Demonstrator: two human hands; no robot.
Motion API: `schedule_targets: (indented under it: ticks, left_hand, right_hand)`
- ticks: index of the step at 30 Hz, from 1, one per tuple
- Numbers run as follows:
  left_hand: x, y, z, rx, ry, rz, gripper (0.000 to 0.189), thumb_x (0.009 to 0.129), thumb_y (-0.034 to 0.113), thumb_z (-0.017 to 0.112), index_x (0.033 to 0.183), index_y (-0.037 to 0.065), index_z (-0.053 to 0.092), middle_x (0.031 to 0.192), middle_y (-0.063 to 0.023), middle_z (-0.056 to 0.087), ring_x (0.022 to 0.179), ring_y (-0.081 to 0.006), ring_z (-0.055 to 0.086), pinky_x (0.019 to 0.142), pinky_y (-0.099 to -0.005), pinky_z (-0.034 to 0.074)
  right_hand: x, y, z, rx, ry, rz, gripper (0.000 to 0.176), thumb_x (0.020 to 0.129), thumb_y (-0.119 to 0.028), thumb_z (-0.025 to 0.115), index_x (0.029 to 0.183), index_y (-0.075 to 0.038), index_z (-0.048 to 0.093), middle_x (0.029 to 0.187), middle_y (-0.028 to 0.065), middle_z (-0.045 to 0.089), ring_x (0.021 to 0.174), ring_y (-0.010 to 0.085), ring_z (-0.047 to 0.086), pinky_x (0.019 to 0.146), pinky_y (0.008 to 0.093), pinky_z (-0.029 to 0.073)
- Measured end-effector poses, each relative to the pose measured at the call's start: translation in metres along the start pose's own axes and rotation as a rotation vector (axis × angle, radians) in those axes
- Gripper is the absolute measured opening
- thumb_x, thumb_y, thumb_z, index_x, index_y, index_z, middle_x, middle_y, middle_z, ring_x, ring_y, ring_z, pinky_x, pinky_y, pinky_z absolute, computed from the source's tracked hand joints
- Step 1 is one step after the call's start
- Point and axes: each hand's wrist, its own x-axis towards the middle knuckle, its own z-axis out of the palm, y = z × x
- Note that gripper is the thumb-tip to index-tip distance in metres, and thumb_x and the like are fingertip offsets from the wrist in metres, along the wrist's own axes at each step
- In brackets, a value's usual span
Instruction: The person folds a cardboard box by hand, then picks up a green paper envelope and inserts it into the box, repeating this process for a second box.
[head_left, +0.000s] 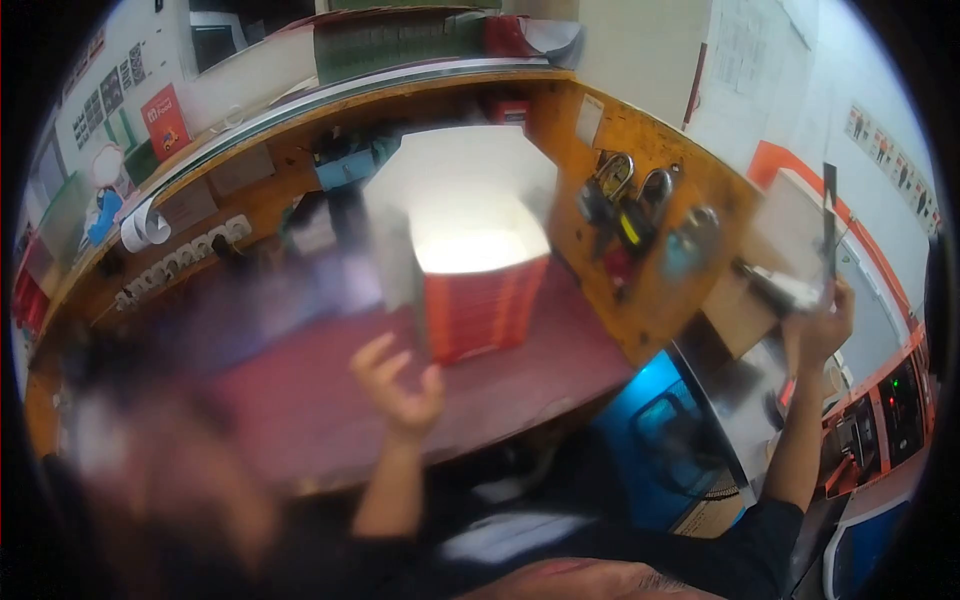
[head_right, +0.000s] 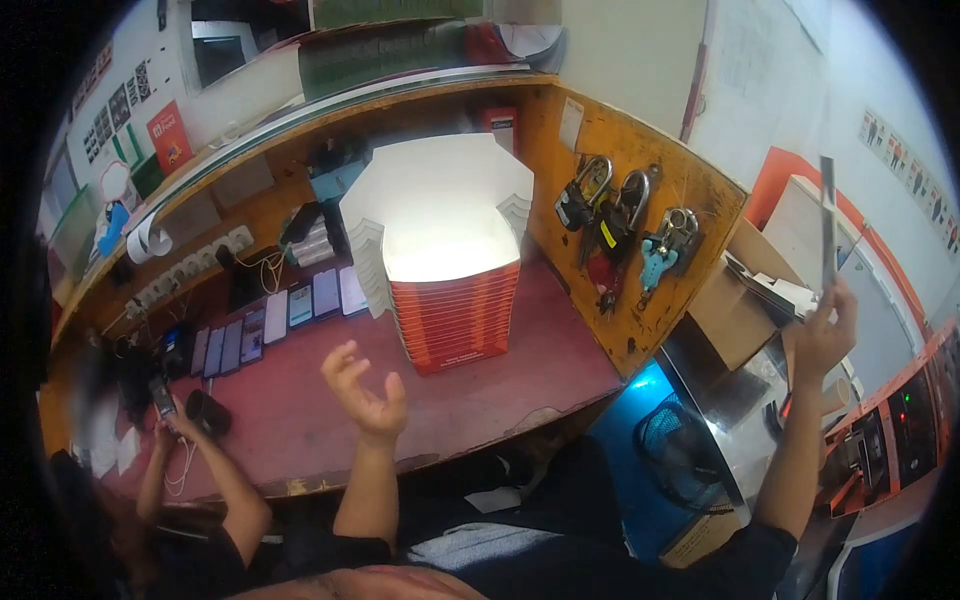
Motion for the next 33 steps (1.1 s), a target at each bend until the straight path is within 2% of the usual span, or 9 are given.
schedule_targets:
  ticks: [5, 8, 13, 17, 18, 21, 23, 28, 33]
  left_hand:
    - [0.018, 0.065, -0.008, 0.038, -0.138, 0.380, 0.032, 0.085, 0.020, 0.072, 0.115, 0.016, 0.059, 0.124, -0.0075, 0.058, 0.118, -0.0297, 0.051, 0.101, -0.0467, 0.038]
    - [0.028, 0.115, -0.018, 0.168, -0.115, 0.603, 0.034, 0.087, 0.023, 0.073, 0.120, 0.021, 0.063, 0.128, 0.0009, 0.060, 0.122, -0.0249, 0.051, 0.104, -0.0453, 0.035]
    - [0.040, 0.151, -0.052, 0.348, -0.587, 0.297, 0.025, 0.079, 0.013, 0.070, 0.104, 0.016, 0.068, 0.097, 0.0014, 0.071, 0.091, -0.0169, 0.065, 0.096, -0.0404, 0.037]
    - [0.022, 0.127, -0.080, 0.198, -0.766, 0.117, 0.029, 0.068, 0.003, 0.067, 0.095, 0.012, 0.067, 0.093, -0.0006, 0.071, 0.082, -0.0194, 0.066, 0.081, -0.0385, 0.041]
    - [0.020, 0.125, -0.086, 0.161, -0.745, 0.078, 0.029, 0.069, 0.000, 0.067, 0.096, 0.010, 0.067, 0.093, -0.0024, 0.071, 0.083, -0.0205, 0.067, 0.075, -0.0374, 0.043]
    - [0.009, 0.120, -0.108, 0.006, -0.802, -0.058, 0.024, 0.075, 0.000, 0.067, 0.097, 0.008, 0.068, 0.093, -0.0045, 0.071, 0.083, -0.0232, 0.067, 0.075, -0.0377, 0.044]
    - [0.006, 0.118, -0.118, -0.184, -0.922, -0.131, 0.018, 0.082, 0.003, 0.065, 0.100, 0.005, 0.068, 0.093, -0.0075, 0.071, 0.084, -0.0264, 0.067, 0.077, -0.0378, 0.045]
    - [-0.009, 0.103, -0.130, -0.540, -1.259, -0.355, 0.027, 0.099, 0.020, 0.056, 0.105, -0.003, 0.068, 0.093, -0.0165, 0.069, 0.082, -0.0298, 0.064, 0.082, -0.0380, 0.048]
    - [-0.022, 0.108, -0.118, -0.633, -1.161, -0.767, 0.030, 0.101, 0.025, 0.050, 0.093, -0.001, 0.063, 0.078, -0.0193, 0.063, 0.072, -0.0350, 0.062, 0.070, -0.0410, 0.050]
  right_hand:
    - [-0.038, -0.118, -0.007, -0.221, -0.259, -0.563, 0.012, 0.094, -0.001, 0.055, 0.099, 0.000, 0.066, 0.112, 0.0172, 0.071, 0.105, 0.0324, 0.069, 0.093, 0.0457, 0.052]
    - [-0.065, -0.199, -0.006, 0.227, -0.425, -0.708, 0.010, 0.088, -0.009, 0.064, 0.078, -0.009, 0.065, 0.103, 0.0088, 0.074, 0.101, 0.0257, 0.072, 0.099, 0.0449, 0.050]
    - [-0.120, -0.253, 0.008, 0.907, -0.773, -0.656, 0.008, 0.086, -0.010, 0.065, 0.079, -0.010, 0.062, 0.108, 0.0071, 0.074, 0.107, 0.0257, 0.070, 0.104, 0.0445, 0.046]
    - [-0.142, -0.242, 0.027, 1.404, -1.041, -0.278, 0.031, 0.084, -0.036, 0.072, 0.099, -0.009, 0.070, 0.114, 0.0077, 0.073, 0.107, 0.0261, 0.069, 0.106, 0.0507, 0.040]
    - [-0.146, -0.241, 0.031, 1.513, -1.044, -0.203, 0.048, 0.078, -0.047, 0.075, 0.109, -0.010, 0.071, 0.115, 0.0073, 0.072, 0.106, 0.0263, 0.068, 0.106, 0.0523, 0.037]
    - [-0.150, -0.251, 0.012, 1.240, -0.943, -0.397, 0.042, 0.077, -0.042, 0.078, 0.106, -0.012, 0.070, 0.113, 0.0061, 0.072, 0.103, 0.0252, 0.068, 0.104, 0.0503, 0.039]
    - [-0.172, -0.260, 0.008, 1.115, -0.708, -0.514, 0.018, 0.078, -0.018, 0.076, 0.093, -0.013, 0.068, 0.100, 0.0027, 0.073, 0.094, 0.0195, 0.069, 0.101, 0.0460, 0.042]
    - [-0.183, -0.259, 0.005, 1.359, -0.553, -0.272, 0.014, 0.078, -0.014, 0.075, 0.086, -0.011, 0.064, 0.089, 0.0033, 0.071, 0.082, 0.0217, 0.067, 0.093, 0.0460, 0.046]
    - [-0.172, -0.271, 0.008, 1.507, -0.590, -0.090, 0.029, 0.078, -0.023, 0.081, 0.087, -0.011, 0.055, 0.081, 0.0034, 0.059, 0.070, 0.0235, 0.054, 0.079, 0.0428, 0.043]
